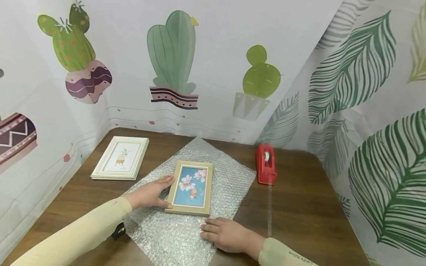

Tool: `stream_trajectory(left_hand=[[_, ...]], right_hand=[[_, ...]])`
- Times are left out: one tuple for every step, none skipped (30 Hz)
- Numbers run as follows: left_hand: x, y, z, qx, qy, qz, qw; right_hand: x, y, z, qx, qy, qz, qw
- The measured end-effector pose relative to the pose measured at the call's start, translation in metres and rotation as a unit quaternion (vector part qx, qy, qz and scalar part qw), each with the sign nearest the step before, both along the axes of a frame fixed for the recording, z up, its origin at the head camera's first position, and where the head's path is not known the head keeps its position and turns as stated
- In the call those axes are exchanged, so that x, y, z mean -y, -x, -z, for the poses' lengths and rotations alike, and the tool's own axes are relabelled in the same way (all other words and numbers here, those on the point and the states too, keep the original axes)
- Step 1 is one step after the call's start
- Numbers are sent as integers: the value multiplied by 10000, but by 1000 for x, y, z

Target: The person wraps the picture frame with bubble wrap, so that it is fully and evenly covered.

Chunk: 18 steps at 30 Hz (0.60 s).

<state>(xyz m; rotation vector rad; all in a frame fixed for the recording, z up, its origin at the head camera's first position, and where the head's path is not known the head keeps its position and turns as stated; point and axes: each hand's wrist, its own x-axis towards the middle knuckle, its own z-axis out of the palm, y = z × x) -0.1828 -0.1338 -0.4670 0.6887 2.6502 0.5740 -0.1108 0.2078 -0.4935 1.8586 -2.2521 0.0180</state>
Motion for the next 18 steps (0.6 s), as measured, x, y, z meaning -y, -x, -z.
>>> stream_trajectory(left_hand=[[0,0,-1,30,2,0,10000],[-1,0,-2,43,-25,10,10000],[-1,0,-3,88,-53,7,9999],[-1,0,-4,122,-109,25,9999],[-1,0,-5,162,-144,31,9998],[-2,1,-7,207,-182,31,9996],[-2,1,-8,247,-199,32,9995],[-2,2,-10,290,-206,23,9994],[-2,2,-12,335,-188,16,9993],[-2,3,-13,351,-150,12,9993],[-1,3,-15,350,-70,-3,9994],[-1,4,-16,356,8,-15,9994],[-1,4,-17,343,79,-12,9994],[-1,5,-19,350,139,-34,9993],[-1,6,-19,325,179,-30,9993],[-2,8,-20,294,225,-10,9993],[-3,10,-20,256,271,17,9993],[-4,12,-21,270,283,26,9992]], right_hand=[[1,1,1,22,246,-33,9997],[2,1,3,52,523,-62,9986],[3,2,4,95,795,-95,9967],[4,3,5,128,1039,-117,9944],[6,4,6,126,1226,-129,9923],[8,5,6,124,1374,-127,9904],[10,6,6,160,1500,-107,9885],[12,6,6,207,1608,-69,9867],[13,6,6,288,1709,-14,9849],[15,7,5,394,1804,73,9828],[17,7,4,523,1921,172,9798],[19,7,2,727,2051,311,9755],[21,7,0,944,2183,478,9701],[22,7,-2,1141,2319,704,9635],[24,7,-4,1359,2456,970,9549],[26,8,-6,1632,2574,1267,9439],[28,8,-9,1959,2669,1598,9300],[29,9,-11,2287,2744,1956,9133]])
